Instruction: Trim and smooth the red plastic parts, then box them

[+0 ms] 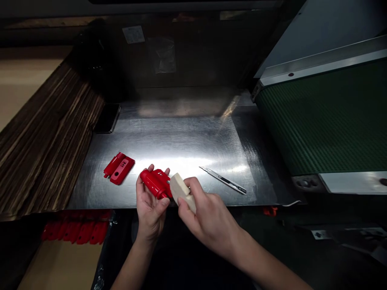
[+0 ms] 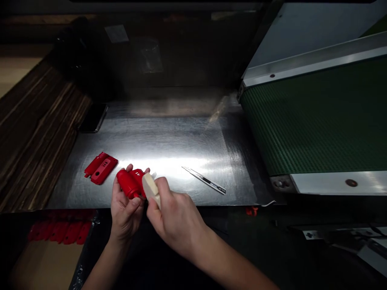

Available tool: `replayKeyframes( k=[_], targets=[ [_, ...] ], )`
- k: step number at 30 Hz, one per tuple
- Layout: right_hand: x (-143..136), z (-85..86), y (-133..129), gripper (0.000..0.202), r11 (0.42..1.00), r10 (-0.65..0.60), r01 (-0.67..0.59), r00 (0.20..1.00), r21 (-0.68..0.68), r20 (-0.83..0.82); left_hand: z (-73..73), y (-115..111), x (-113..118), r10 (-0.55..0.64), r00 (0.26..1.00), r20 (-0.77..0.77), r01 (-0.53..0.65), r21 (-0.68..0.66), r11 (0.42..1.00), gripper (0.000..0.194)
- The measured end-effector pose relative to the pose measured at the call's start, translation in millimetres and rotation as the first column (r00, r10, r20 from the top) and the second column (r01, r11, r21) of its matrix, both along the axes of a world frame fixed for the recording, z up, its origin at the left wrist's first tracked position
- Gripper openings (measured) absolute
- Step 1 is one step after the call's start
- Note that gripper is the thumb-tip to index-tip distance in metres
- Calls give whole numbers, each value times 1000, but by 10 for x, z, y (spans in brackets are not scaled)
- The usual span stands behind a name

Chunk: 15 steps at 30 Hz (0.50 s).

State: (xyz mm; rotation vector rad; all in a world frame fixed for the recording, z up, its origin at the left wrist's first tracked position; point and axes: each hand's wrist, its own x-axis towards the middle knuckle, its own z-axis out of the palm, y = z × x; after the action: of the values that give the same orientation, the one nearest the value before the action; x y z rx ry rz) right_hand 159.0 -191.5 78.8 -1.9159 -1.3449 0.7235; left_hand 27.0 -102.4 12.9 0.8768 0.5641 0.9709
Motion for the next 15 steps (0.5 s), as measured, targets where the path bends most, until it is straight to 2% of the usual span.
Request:
replayKeyframes(
  k=[4, 7, 15],
  targets=[
    [13, -6, 41, 17, 1000, -29, 29, 999, 7, 24, -21, 16, -28, -13, 1000, 3, 13, 9, 1000, 77],
    [5, 1, 56, 15, 1000, 7, -7, 1000, -6, -9, -26, 27, -52, -15, 999, 39, 16, -13, 1000, 78],
    [-58, -9, 80, 16, 1000, -26, 26, 999, 2, 22, -63, 46, -81, 49, 999, 22, -49, -7, 999, 80]
  ],
)
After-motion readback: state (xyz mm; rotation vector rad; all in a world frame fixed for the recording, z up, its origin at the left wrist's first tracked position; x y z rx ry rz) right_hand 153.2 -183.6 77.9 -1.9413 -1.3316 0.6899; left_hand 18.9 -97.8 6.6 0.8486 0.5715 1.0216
